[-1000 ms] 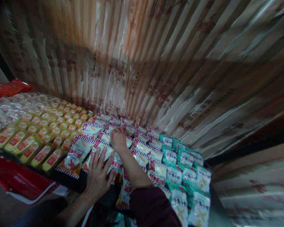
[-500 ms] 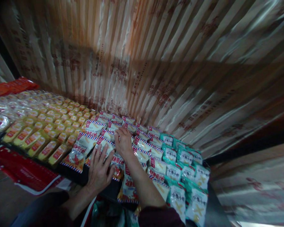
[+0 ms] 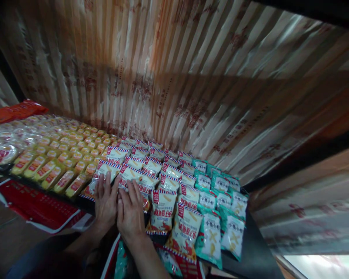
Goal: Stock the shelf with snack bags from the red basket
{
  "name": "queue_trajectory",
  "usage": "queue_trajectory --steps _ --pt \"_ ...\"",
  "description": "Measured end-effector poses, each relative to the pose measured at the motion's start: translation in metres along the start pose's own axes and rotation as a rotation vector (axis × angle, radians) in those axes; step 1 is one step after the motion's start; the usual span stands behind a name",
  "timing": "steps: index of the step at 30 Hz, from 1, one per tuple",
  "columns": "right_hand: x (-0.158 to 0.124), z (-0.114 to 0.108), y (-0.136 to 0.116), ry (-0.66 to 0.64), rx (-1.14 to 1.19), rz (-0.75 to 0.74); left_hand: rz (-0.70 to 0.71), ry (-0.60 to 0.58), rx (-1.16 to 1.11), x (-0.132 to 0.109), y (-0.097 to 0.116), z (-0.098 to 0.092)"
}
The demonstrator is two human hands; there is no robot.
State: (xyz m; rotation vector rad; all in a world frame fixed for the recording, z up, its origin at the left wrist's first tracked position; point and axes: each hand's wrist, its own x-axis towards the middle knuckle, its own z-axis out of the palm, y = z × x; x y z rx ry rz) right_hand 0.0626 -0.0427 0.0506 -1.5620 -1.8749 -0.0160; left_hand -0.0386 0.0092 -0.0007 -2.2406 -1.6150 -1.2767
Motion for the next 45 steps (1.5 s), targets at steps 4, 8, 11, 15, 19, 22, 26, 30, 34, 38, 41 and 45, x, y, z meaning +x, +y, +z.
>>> queue_trajectory --steps 4,8,11,15,19,22,26,30,34,38,41,45 --pt "-0.022 0.006 -0.002 -0.021 -0.061 0.032 -0.103 0.014 0.01 0.003 -0.002 -0.004" --pt "-0.031 0.01 0.003 -0.023 -0.064 0.044 -0.129 0.011 -0.025 0.004 -0.004 -0.001" --pt "-0.033 0.013 0.008 -0.02 -0.046 0.055 -0.12 0.03 -0.058 0.004 -0.005 0.005" --pt "-0.034 0.016 0.012 -0.017 -0.01 0.079 -0.097 0.062 -0.083 0.007 -0.005 0.009" --pt "-0.038 0.013 0.01 -0.014 -0.009 0.07 -0.077 0.058 -0.065 0.009 -0.003 0.008" --pt "-0.045 0.005 0.007 0.017 -0.029 0.058 -0.07 0.048 -0.065 0.009 -0.002 0.006" --pt "-0.059 -0.011 0.009 0.118 -0.098 0.085 -0.061 0.044 -0.068 0.008 -0.002 0.005" --pt "-0.079 -0.024 0.016 0.205 -0.174 0.181 -0.054 0.051 -0.069 0.009 0.001 0.001" --pt "-0.094 -0.028 0.022 0.251 -0.209 0.225 0.023 0.032 -0.113 0.006 0.015 -0.009" --pt "-0.099 -0.028 0.025 0.259 -0.21 0.255 0.211 -0.085 -0.272 -0.014 0.043 -0.017" --pt "-0.099 -0.028 0.031 0.286 -0.215 0.272 0.36 -0.202 -0.408 -0.035 0.064 -0.017" --pt "-0.102 -0.026 0.041 0.329 -0.204 0.278 0.392 -0.291 -0.551 -0.053 0.08 -0.012"
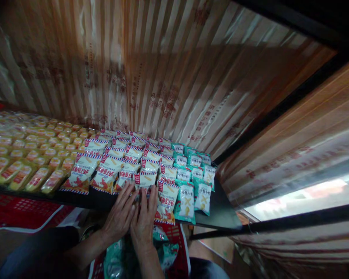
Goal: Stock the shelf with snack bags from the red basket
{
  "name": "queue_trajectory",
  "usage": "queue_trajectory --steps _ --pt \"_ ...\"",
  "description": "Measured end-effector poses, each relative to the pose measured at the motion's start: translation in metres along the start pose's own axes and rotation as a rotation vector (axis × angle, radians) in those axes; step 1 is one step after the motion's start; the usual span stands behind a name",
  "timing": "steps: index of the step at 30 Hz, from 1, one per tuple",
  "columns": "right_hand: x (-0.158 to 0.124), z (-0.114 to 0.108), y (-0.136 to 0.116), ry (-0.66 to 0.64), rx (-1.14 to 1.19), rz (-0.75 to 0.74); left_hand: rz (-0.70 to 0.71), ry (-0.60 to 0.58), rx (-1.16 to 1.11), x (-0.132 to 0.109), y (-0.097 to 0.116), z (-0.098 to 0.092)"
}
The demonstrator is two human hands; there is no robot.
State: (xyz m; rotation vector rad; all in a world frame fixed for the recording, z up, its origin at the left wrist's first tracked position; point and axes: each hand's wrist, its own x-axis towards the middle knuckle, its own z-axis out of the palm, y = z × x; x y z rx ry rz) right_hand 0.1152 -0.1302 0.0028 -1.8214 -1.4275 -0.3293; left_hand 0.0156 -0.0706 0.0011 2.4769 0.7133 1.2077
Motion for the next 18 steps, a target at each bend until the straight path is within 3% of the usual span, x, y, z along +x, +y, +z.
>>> queue_trajectory --steps 7,18 --pt "-0.009 0.006 0.007 -0.033 0.045 0.045 -0.071 -0.043 -0.118 -0.004 -0.002 0.009" --pt "-0.005 0.007 0.007 -0.051 0.074 0.058 -0.148 -0.097 -0.211 -0.003 -0.011 0.006"
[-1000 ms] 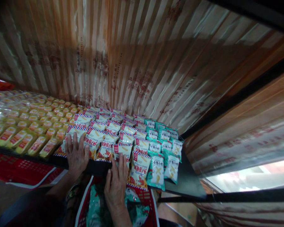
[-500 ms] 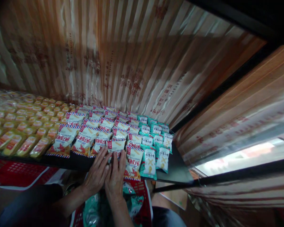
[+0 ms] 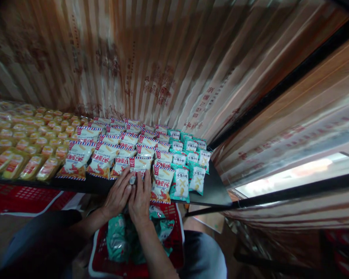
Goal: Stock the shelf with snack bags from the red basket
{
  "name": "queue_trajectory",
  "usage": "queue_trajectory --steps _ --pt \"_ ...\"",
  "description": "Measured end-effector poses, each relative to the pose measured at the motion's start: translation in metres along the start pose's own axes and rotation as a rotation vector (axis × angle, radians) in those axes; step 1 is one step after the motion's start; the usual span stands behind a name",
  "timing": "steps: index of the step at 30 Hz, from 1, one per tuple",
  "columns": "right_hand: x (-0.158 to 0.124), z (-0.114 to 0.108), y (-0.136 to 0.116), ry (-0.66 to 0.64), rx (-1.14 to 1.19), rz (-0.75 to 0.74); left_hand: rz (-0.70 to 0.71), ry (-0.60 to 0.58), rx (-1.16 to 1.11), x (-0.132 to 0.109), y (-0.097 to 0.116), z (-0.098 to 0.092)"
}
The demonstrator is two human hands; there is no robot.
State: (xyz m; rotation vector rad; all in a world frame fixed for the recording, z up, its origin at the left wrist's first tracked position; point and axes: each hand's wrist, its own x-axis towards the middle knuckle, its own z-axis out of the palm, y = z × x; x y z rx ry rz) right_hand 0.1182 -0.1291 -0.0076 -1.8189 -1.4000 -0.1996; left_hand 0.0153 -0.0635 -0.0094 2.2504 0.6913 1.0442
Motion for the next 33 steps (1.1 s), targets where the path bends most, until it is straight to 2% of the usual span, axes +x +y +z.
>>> queue_trajectory --steps 7,12,17,28,33 --pt "0.007 -0.009 0.003 -0.019 0.031 0.066 -0.053 0.012 -0.028 0.001 0.001 0.002" --pt "0.006 -0.001 0.003 -0.042 0.047 0.115 -0.062 0.017 -0.015 -0.002 0.002 0.007" --pt "0.004 0.006 -0.001 0.012 0.037 0.078 -0.068 0.022 -0.039 -0.001 0.001 0.007" --pt "0.003 0.011 -0.005 0.03 0.019 0.033 0.02 0.043 0.056 0.002 -0.004 0.001" --pt "0.002 0.013 -0.004 0.051 -0.008 0.02 0.096 0.094 0.165 0.006 -0.006 -0.001"
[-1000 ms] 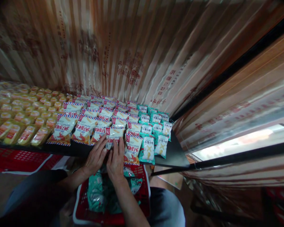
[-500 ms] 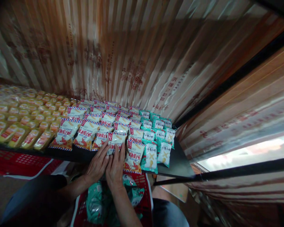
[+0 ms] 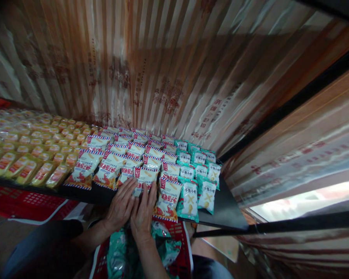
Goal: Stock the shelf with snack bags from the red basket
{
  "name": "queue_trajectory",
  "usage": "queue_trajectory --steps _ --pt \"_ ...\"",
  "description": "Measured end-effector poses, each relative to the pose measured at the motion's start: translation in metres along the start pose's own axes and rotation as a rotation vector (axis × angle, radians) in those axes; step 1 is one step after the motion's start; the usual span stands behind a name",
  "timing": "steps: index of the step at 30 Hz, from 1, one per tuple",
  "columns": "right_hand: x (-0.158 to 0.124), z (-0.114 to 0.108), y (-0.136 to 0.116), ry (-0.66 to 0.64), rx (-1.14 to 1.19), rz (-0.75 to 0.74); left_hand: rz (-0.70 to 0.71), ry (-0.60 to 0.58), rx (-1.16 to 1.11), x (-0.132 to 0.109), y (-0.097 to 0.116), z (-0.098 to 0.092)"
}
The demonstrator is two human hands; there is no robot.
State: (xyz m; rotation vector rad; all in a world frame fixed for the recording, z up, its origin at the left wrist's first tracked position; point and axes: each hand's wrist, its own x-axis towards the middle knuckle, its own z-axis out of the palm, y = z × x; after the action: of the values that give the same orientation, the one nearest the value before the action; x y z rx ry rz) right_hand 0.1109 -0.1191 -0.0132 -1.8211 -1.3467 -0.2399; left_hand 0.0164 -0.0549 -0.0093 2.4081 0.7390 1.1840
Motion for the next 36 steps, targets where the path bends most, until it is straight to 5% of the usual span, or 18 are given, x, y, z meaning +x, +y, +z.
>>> queue_trajectory --steps 36 --pt "0.01 0.013 0.017 -0.014 0.073 0.116 -0.086 -0.074 -0.116 0.002 0.007 0.019"
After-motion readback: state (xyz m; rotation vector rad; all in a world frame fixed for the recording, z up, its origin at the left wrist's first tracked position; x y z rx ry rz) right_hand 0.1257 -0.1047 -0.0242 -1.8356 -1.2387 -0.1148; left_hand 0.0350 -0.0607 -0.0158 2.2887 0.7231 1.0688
